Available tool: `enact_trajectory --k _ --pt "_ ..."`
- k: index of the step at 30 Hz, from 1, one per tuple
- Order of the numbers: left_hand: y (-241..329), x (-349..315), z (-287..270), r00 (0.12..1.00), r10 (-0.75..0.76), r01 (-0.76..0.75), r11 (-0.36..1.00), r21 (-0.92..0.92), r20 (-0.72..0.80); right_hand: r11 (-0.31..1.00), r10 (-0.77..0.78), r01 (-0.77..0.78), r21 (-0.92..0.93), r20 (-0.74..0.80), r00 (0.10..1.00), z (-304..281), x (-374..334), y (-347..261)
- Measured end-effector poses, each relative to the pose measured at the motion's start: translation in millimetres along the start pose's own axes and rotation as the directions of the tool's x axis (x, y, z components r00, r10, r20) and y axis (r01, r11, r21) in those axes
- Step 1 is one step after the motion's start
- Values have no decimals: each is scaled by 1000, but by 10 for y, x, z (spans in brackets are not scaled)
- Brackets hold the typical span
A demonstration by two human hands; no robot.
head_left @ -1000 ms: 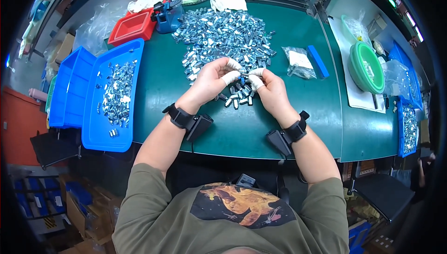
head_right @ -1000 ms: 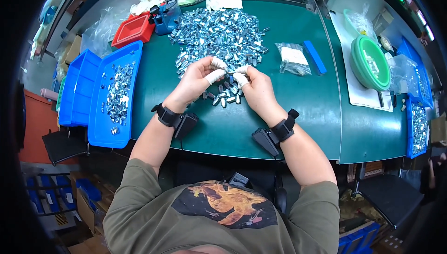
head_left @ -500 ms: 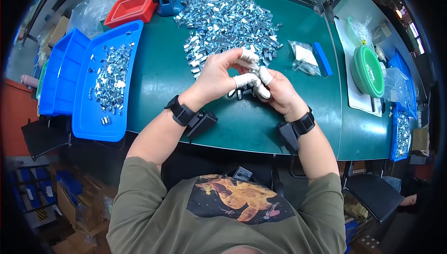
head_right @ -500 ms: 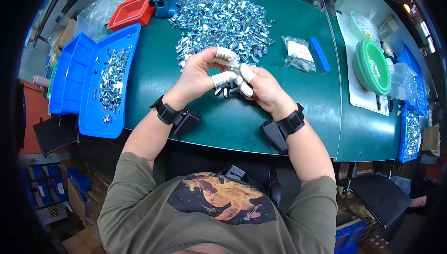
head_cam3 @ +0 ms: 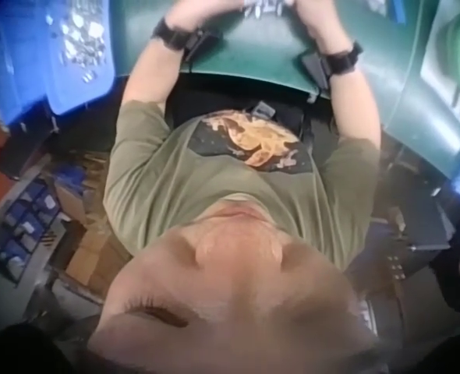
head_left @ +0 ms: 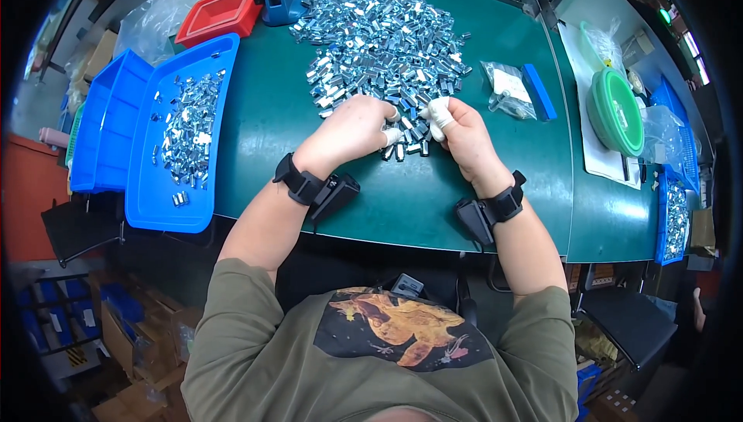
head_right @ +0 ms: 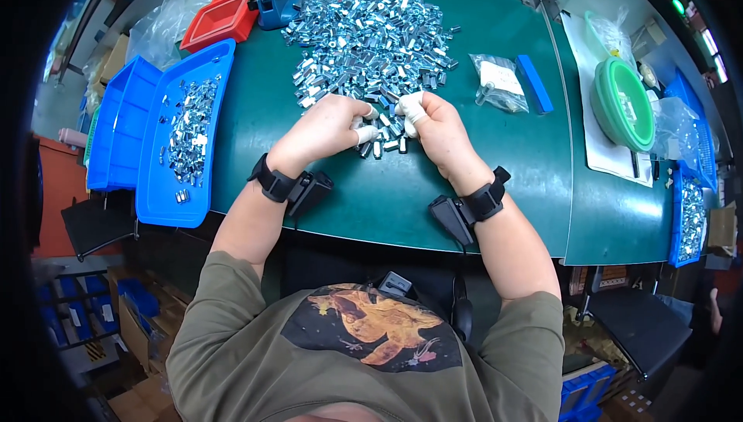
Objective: The person picks up a metal component and a white plastic piece from the table, fits them together by hand, and places the assembled unit into a blue tray, repeating the process.
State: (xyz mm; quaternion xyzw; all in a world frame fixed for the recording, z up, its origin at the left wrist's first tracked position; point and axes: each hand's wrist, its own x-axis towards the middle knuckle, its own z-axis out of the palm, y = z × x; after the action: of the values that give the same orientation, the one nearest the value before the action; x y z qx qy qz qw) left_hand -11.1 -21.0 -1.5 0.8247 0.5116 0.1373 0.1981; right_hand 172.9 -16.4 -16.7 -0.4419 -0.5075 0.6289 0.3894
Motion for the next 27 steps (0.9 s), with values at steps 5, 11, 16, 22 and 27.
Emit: enact_trajectory --k 5,11,16,22,27 --pt "-79 66 1 996 -89 82 937 -338 -5 998 -29 29 57 -13 1000 2 24 29" --pt "-137 113 -67 976 -212 152 502 -852 49 976 -178 180 -122 25 984 -28 56 124" --pt "-84 117 8 978 -193 143 358 -923 76 913 -218 220 -344 46 975 -61 64 127" --pt "-77 63 59 994 -4 -92 490 -867 -108 998 46 -52 31 171 984 -73 -19 -16" --pt "-20 33 -2 992 72 -122 498 -858 -99 916 215 -324 235 395 893 -149 -32 -48"
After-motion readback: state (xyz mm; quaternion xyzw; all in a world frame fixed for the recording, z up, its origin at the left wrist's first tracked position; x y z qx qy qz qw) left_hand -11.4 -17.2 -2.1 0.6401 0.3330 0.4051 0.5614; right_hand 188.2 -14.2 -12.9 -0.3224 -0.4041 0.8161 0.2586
